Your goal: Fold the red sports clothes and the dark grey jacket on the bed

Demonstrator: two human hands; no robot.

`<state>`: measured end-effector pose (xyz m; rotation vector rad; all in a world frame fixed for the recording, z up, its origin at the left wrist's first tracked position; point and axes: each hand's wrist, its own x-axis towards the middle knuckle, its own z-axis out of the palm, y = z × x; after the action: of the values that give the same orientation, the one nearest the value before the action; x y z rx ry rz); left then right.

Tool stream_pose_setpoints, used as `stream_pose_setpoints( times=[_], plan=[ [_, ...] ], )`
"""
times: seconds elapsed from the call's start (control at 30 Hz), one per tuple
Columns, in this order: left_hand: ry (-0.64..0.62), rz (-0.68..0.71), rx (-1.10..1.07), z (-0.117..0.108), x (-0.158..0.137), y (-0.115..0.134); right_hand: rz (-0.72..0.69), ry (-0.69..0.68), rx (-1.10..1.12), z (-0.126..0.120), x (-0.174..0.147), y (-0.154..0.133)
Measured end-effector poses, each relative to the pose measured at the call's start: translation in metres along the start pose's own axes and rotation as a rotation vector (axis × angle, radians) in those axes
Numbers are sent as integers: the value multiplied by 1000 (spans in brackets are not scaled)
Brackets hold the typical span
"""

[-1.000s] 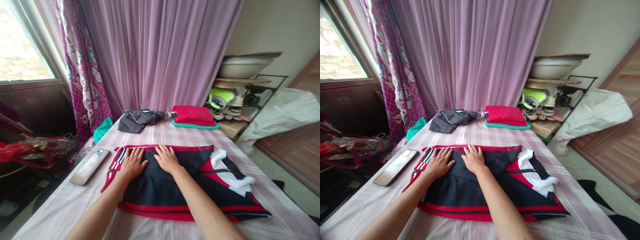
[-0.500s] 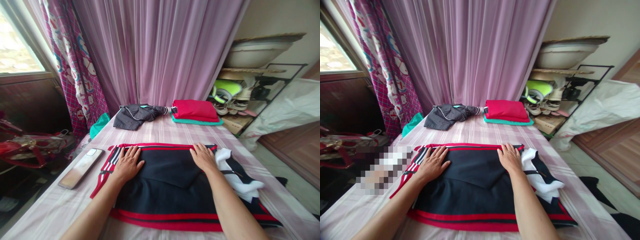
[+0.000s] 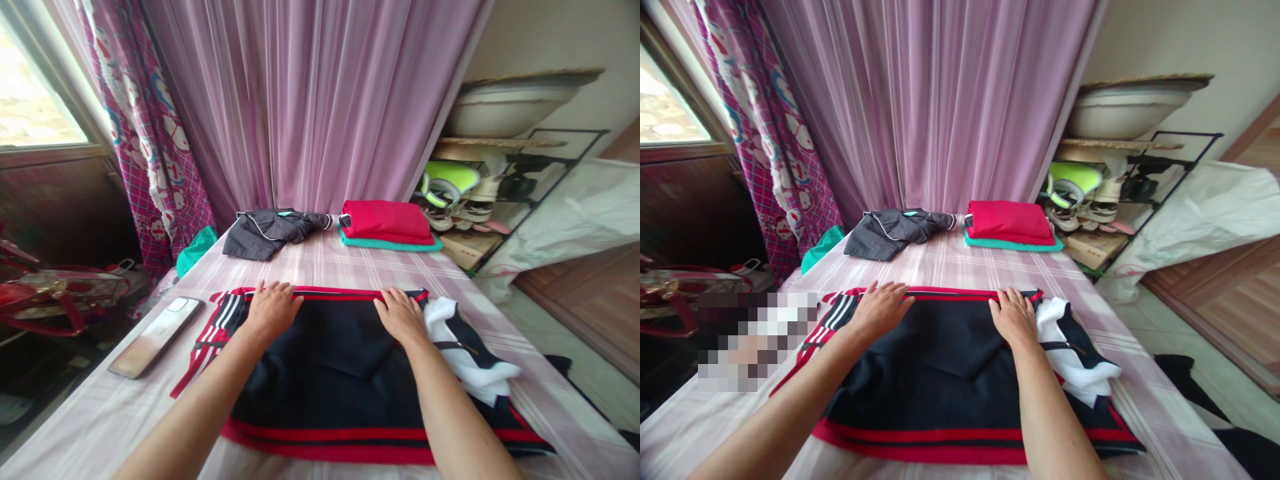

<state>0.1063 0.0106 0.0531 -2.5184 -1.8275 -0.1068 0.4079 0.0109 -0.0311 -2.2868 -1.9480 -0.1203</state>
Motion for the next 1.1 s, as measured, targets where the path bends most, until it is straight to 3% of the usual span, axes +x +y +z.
stream_pose_setpoints(
  times=[0.13, 0.3, 0.4, 0.63, 0.8, 0.87, 0.97, 1.1],
  plan=[
    [15, 6, -42, 21, 13, 17, 4, -27, -16, -4, -1, -2],
    [-37, -110, -25, 49, 7, -13, -1, -20, -13, -4, 0, -2],
    [-31, -130, -16, 50, 3, -24, -3, -1, -9, -3, -1, -2],
    [17, -137, -22, 48, 4, -19, 14, 64, 35, -8, -2, -4],
    [16, -137, -19, 50, 5, -19, -113, 202, 168, -31, -8, -44],
    [20, -135, -16, 50, 5, -19, -254, 148, 216, -36, -16, -66],
    [21, -134, -13, 50, 6, -19, -421, -58, 233, -35, -27, -88],
    [6, -141, -8, 49, 6, -17, -283, -175, 181, -29, -25, -75]
  ],
)
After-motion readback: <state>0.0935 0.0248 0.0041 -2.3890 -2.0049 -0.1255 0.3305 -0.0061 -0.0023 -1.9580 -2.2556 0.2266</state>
